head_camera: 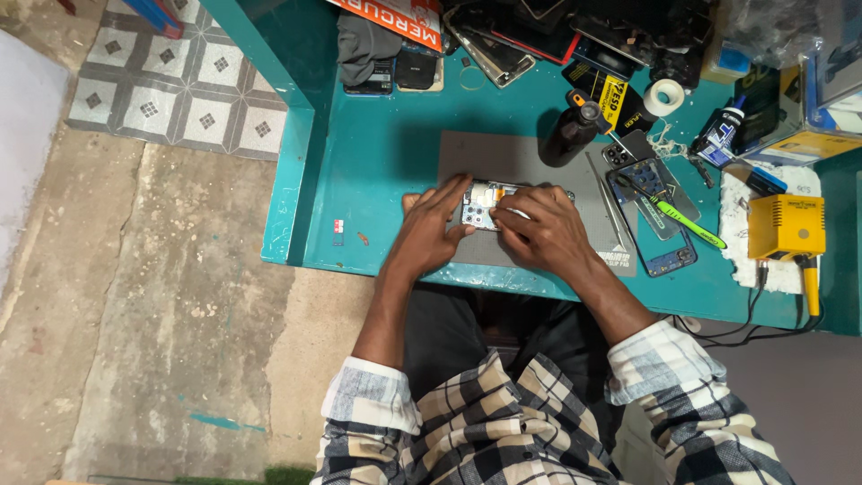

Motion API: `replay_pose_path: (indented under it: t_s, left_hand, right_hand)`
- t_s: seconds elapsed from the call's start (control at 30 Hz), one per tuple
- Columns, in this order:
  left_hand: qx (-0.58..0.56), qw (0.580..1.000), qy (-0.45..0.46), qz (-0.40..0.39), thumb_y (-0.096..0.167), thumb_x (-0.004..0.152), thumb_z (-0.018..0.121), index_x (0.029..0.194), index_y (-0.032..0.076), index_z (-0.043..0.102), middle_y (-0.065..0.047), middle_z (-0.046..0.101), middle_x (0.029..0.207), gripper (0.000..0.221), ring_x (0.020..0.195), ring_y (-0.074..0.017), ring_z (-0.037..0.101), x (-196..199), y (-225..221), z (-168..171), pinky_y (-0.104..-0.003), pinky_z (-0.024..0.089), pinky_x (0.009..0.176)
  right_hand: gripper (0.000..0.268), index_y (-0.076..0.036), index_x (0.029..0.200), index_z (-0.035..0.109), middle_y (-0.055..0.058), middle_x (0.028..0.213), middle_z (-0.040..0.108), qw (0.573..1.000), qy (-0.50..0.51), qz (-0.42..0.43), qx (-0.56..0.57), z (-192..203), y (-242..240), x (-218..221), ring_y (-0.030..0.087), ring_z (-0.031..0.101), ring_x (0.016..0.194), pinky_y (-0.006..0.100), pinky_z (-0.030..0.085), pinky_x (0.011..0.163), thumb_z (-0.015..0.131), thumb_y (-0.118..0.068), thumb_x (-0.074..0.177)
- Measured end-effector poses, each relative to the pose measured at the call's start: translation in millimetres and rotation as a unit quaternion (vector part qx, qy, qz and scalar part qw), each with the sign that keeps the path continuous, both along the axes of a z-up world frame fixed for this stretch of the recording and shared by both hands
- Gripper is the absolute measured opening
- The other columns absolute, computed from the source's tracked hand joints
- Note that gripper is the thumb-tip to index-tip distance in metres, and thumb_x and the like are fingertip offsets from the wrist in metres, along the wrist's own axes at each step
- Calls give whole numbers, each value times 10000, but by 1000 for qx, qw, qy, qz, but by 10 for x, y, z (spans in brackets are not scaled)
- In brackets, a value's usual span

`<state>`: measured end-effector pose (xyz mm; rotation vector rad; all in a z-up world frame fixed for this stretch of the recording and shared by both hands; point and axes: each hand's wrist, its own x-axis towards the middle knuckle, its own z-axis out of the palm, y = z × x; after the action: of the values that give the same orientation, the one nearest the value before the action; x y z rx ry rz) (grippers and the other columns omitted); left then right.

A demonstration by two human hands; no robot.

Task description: The person manipulates the internal components and chassis of a mobile phone on a workbench, aligning a small circuit board and pressing parts into place by hand.

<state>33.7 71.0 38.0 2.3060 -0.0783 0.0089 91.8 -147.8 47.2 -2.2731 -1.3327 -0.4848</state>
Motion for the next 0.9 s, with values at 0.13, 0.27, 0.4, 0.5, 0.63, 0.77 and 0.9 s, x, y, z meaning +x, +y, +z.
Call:
replay_pose_path:
  t_s: [0.13,0.27,0.4,0.5,0.63,0.77,0.9]
  left_hand:
    - [-9,999,-37,-5,221,821,811,1510,99,473,-115,484,1563,777,1389,-285,493,8,11,-69,-397,347,1124]
    - [-13,999,-40,-5,212,825,808,1513,95,472,-128,486,1563,774,1397,-298,486,7,9,-53,-408,352,1137]
    - [-13,1000,21,2,226,822,785,1515,123,458,-97,483,1582,773,1299,-250,560,-12,2,6,-425,340,1145]
    - [-18,998,-52,-12,220,859,786,1522,83,450,-143,479,1567,756,1458,-327,429,7,28,-42,-452,289,1203]
    - [-24,999,-32,-11,211,856,767,1518,96,456,-142,469,1570,740,1453,-343,418,1,39,-72,-448,296,1193]
    - [-27,999,-34,-14,215,869,760,1520,96,453,-142,464,1573,730,1451,-342,416,4,48,-63,-455,275,1203]
    - [-17,1000,-18,-11,228,862,761,1515,97,452,-132,463,1569,734,1440,-325,421,5,34,-45,-458,257,1190]
  right_hand:
    - [233,-97,1016,787,0,1105,732,999,-30,-4,-21,-30,0,8,195,658,1039,375,452,866,809,-96,784]
    - [248,-100,1030,789,3,1104,727,1000,-14,-1,2,-32,-12,15,215,657,1064,385,458,909,807,-92,783]
    - [258,-105,1037,778,15,1113,723,1000,7,-12,20,-24,0,-10,243,662,1095,411,464,951,807,-80,781]
    - [286,-82,1051,783,46,1093,717,1000,20,-3,23,-4,2,-8,272,660,1077,423,463,920,809,-60,767]
    - [268,-66,1031,771,62,1085,715,999,13,10,31,47,37,-10,282,660,1078,428,466,904,817,-49,768]
    - [258,-54,1033,770,63,1076,713,1000,11,3,24,23,43,-10,269,663,1059,417,470,882,820,-47,780]
    - [251,-48,1035,767,60,1077,710,1000,17,-4,26,-20,31,-1,259,670,1054,410,477,886,814,-47,788]
